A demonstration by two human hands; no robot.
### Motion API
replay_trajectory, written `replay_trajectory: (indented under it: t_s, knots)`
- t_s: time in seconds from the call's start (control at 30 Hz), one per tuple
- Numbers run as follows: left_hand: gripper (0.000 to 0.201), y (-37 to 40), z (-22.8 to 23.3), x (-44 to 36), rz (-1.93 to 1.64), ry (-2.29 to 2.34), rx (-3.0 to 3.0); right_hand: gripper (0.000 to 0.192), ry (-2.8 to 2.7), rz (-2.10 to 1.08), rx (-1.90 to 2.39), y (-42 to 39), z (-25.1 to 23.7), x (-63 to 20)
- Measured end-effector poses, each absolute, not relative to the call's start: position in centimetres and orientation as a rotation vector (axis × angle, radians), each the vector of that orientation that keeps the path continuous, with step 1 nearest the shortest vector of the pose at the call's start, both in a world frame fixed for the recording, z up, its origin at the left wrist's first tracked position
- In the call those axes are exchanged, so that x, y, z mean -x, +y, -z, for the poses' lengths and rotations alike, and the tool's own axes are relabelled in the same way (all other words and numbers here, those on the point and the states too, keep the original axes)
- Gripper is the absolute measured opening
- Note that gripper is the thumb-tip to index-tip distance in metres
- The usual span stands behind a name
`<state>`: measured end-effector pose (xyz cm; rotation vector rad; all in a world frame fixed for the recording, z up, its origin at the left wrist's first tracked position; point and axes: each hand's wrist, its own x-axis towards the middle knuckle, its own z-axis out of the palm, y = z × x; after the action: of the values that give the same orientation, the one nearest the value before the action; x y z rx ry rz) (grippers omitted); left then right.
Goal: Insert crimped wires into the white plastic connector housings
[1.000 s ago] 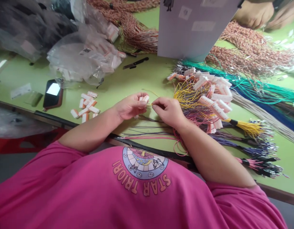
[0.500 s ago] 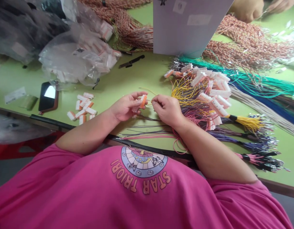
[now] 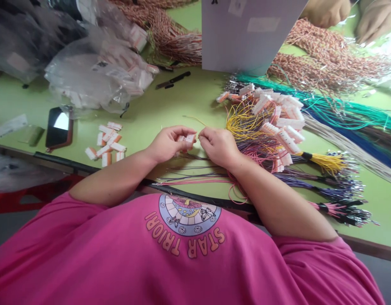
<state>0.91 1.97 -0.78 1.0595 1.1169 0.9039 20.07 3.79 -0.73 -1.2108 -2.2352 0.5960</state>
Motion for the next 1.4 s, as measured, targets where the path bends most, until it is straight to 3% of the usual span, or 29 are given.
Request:
replay_trajectory:
  t_s: [0.27, 0.53, 0.8, 0.97, 1.1, 1.27, 1.4]
  knots:
    - [0.032, 1.9, 0.8, -1.5, -0.878, 1.138, -1.021, 0.026, -2.355, -0.497, 1.330, 3.9, 0.8, -19.4]
    - [0.031, 3.0, 0.8, 0.1, -0.964, 1.184, -1.112, 0.027, -2.373, -0.372, 1.167, 3.6, -0.6, -20.8]
    - [0.032, 3.6, 0.6, 0.5, -1.000, 1.193, -1.113, 0.027, -3.110, -0.303, 1.075, 2.4, -1.4, -20.2]
    - [0.032, 3.5, 0.6, 0.7, -0.984, 1.228, -1.162, 0.025, -3.058, -0.450, 1.031, 3.1, -1.8, -20.8]
    - [0.033, 3.4, 0.9, 0.8, -0.978, 1.214, -1.166, 0.024, -3.177, -0.737, 0.702, 3.1, -3.3, -21.6]
    - [0.035, 3.3, 0.9, 0.8, -0.965, 1.209, -1.167, 0.023, -3.355, -0.606, 0.765, 2.4, -3.7, -21.7]
    - [0.035, 3.3, 0.7, 0.8, -0.964, 1.212, -1.140, 0.019, -3.179, -0.790, 0.795, 2.9, -3.6, -22.5]
